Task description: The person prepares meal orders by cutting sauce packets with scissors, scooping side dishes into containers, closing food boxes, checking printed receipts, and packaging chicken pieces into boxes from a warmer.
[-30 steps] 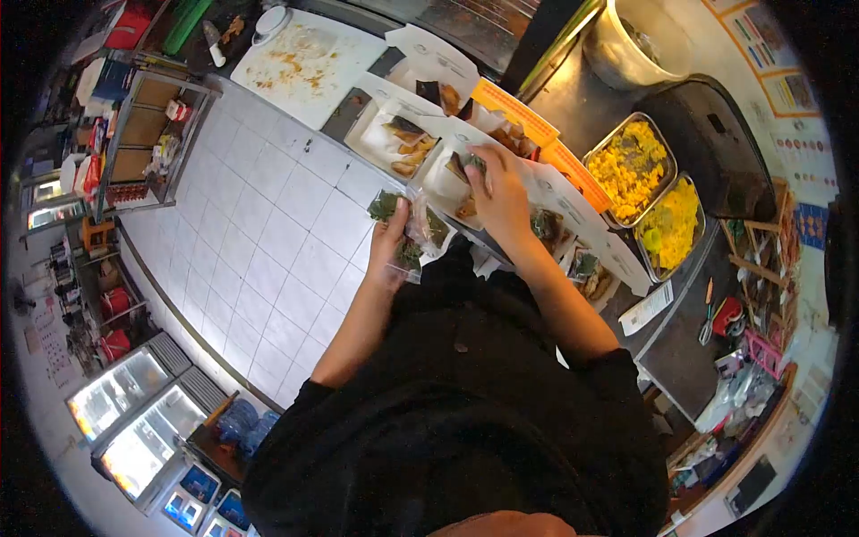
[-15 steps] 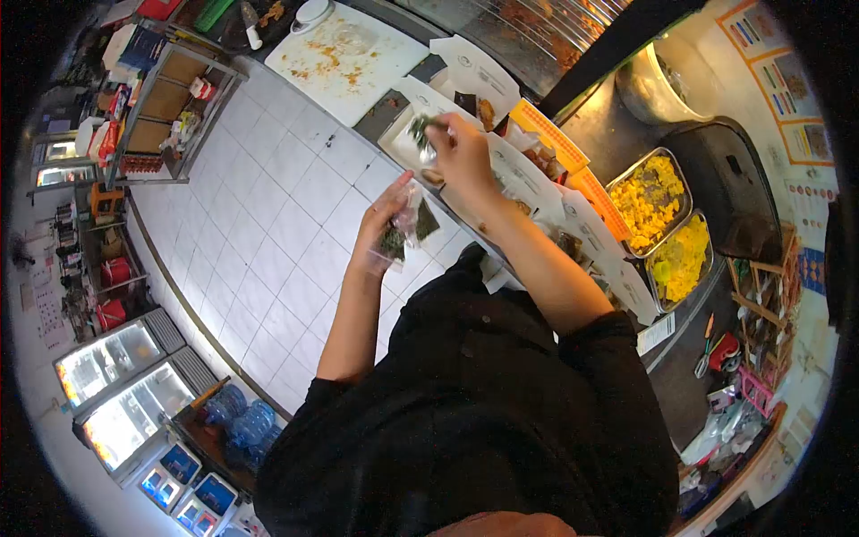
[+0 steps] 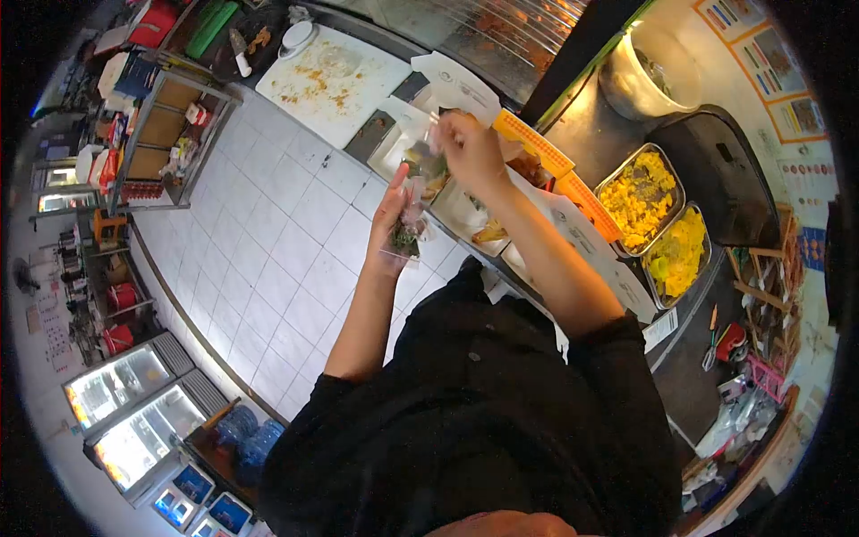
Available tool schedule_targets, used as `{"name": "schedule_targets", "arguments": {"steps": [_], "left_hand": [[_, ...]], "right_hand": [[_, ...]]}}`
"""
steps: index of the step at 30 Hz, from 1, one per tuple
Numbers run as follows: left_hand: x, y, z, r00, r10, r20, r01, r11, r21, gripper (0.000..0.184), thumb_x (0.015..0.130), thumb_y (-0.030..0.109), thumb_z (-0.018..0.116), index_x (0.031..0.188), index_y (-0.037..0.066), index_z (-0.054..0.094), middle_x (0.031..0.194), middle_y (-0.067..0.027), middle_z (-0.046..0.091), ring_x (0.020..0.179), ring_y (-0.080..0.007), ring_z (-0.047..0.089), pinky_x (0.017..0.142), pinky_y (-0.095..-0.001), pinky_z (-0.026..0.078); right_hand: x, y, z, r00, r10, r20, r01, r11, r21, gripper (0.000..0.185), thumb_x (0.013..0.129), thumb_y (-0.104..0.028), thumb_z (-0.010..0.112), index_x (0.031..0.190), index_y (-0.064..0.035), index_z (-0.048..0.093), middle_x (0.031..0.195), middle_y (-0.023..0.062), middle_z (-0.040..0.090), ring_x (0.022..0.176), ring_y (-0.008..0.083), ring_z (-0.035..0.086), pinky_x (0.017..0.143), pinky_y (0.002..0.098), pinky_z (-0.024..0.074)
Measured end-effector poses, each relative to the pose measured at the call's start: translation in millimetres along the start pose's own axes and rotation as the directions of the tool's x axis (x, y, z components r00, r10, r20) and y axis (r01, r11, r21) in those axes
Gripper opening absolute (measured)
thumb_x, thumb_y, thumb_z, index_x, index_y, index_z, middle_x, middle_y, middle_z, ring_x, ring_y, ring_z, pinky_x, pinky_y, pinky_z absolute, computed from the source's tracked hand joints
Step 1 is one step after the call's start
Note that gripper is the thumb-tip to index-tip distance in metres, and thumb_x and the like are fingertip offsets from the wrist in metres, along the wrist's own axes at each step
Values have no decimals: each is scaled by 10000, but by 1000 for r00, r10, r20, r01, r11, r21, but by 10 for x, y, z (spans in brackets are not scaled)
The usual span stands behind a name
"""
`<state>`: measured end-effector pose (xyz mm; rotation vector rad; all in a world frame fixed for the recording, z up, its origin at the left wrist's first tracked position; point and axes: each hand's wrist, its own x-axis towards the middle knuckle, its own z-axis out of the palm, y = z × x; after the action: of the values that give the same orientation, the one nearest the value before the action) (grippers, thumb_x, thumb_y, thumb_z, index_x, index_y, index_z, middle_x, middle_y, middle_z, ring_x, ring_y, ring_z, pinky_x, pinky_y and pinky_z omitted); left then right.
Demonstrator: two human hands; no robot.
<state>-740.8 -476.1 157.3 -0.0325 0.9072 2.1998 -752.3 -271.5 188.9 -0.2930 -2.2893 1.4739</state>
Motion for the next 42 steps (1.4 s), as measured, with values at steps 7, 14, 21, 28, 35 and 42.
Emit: {"name": "schedule_targets", "arguments": {"steps": [7, 14, 21, 28, 35, 42], "left_hand": [[196, -148, 353, 975, 78, -206, -50, 989, 141, 460, 1047, 387, 555, 1403, 97, 529, 991, 16, 626, 772, -81, 560, 640, -235, 465], [823, -653, 1665, 955, 215, 205, -297, 713, 635, 391, 1073, 455, 476, 980, 93, 590, 879, 14, 540, 788, -96, 485, 759, -257, 410], [3308, -1491, 4110, 704, 344, 622, -710, 373, 597, 440, 998, 482, 605, 1097, 54, 634, 1018, -95, 616, 975, -173, 623, 752, -351, 523], [3613, -2592, 4467, 624, 375, 686, -696, -132, 705, 744, 877, 555, 693, 1474, 182, 451, 1629, -172, 242, 1497, -376, 233, 1154, -513, 327], [1041, -3309, 3934, 507, -527, 682, -733, 152, 663, 405, 1013, 332, 611, 1335, 86, 601, 1360, -166, 597, 1223, -322, 599, 1046, -454, 469], [-89, -3642, 3282, 493, -870, 5, -542, -302, 784, 604, 1007, 517, 528, 1443, 98, 518, 1255, -191, 677, 1144, -382, 652, 965, -454, 514]], "right_hand": [[522, 304, -344, 928, -232, -293, 184, 966, -181, 437, 991, -246, 646, 1342, -11, 536, 1364, 221, 566, 1232, 343, 587, 1032, 384, 466], [-1407, 2, -1339, 902, 93, -422, 12, 971, 240, 179, 1044, -131, 536, 1061, 15, 639, 984, 113, 661, 908, 180, 629, 826, 309, 499], [-3260, 222, -2805, 579, 357, -733, -444, 892, 85, 244, 1068, -171, 502, 1011, -1, 666, 872, 62, 660, 773, 115, 602, 714, 265, 488], [-4255, 1207, -4023, 351, 326, -878, -825, 551, -126, 228, 977, -286, 641, 1042, -72, 685, 1021, 141, 722, 916, 347, 695, 772, 428, 537], [-3827, 2011, -4315, 467, 636, -615, -881, 270, -389, 427, 878, -416, 737, 1089, -66, 612, 895, 123, 729, 833, 344, 724, 707, 483, 574], [-3768, 2068, -4487, 486, 710, -510, -845, 232, -483, 339, 886, -348, 730, 1081, -70, 710, 1051, 123, 722, 1018, 335, 704, 839, 444, 579]]}}
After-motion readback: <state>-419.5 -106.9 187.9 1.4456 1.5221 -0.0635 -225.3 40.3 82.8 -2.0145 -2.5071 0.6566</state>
